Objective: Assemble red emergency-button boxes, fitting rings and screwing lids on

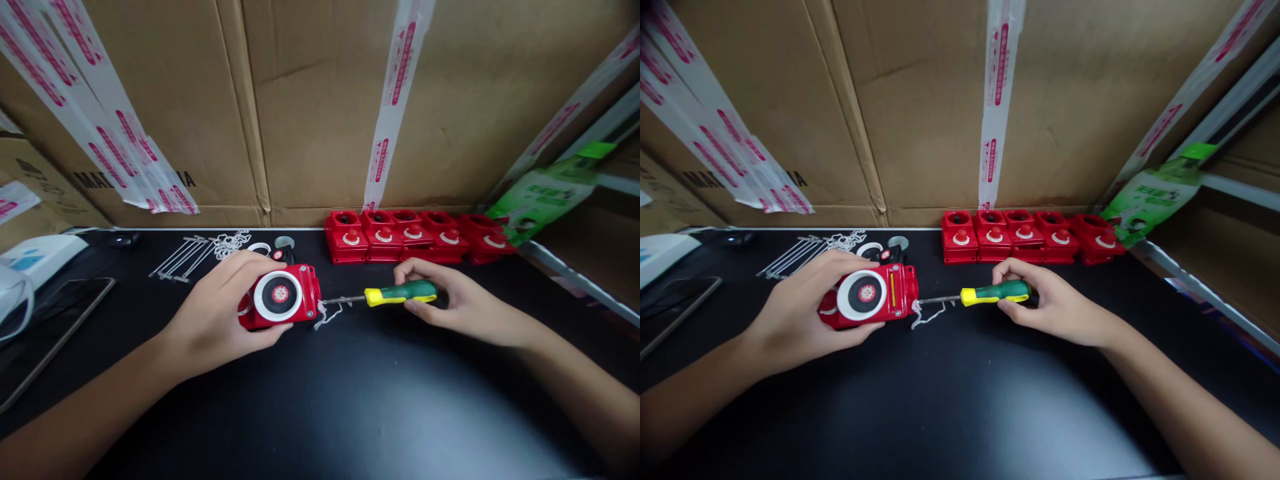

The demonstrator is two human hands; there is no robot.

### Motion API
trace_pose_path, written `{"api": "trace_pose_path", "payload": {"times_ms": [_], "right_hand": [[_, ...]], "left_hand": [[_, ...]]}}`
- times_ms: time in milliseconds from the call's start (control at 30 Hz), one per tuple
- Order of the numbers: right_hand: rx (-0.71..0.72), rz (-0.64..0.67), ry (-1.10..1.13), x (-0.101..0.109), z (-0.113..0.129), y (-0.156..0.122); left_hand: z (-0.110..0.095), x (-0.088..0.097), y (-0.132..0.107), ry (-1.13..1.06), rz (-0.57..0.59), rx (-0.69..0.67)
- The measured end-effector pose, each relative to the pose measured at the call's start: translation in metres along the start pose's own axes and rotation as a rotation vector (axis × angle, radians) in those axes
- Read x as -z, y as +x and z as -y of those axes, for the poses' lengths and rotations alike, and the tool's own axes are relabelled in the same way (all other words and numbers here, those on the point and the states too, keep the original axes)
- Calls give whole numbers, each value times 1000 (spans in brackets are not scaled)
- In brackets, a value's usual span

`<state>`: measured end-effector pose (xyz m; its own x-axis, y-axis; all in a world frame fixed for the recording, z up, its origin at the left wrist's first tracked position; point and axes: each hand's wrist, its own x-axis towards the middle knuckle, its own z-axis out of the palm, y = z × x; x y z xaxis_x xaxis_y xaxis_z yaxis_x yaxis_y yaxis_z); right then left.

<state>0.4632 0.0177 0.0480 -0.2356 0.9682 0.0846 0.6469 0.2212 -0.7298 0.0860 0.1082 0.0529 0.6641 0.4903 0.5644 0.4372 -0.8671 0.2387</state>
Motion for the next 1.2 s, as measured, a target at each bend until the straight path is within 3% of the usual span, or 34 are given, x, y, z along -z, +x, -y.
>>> {"api": "trace_pose_path", "payload": {"times_ms": [233,600,767,933,1200], "right_hand": [[-22,-9,-35,3,2,2],[-155,84,148,0,1,2],[-42,-39,3,-1,-2,3],[-19,-37,-39,2,1,4],[-131,18,95,0,4,5]], "left_hand": [[0,-2,1,-4,-5,3],[-4,2,3,14,8,8],[-2,2,3,7,25,16],[-1,1,4,5,24,14],[-2,1,3,3,37,10]]}}
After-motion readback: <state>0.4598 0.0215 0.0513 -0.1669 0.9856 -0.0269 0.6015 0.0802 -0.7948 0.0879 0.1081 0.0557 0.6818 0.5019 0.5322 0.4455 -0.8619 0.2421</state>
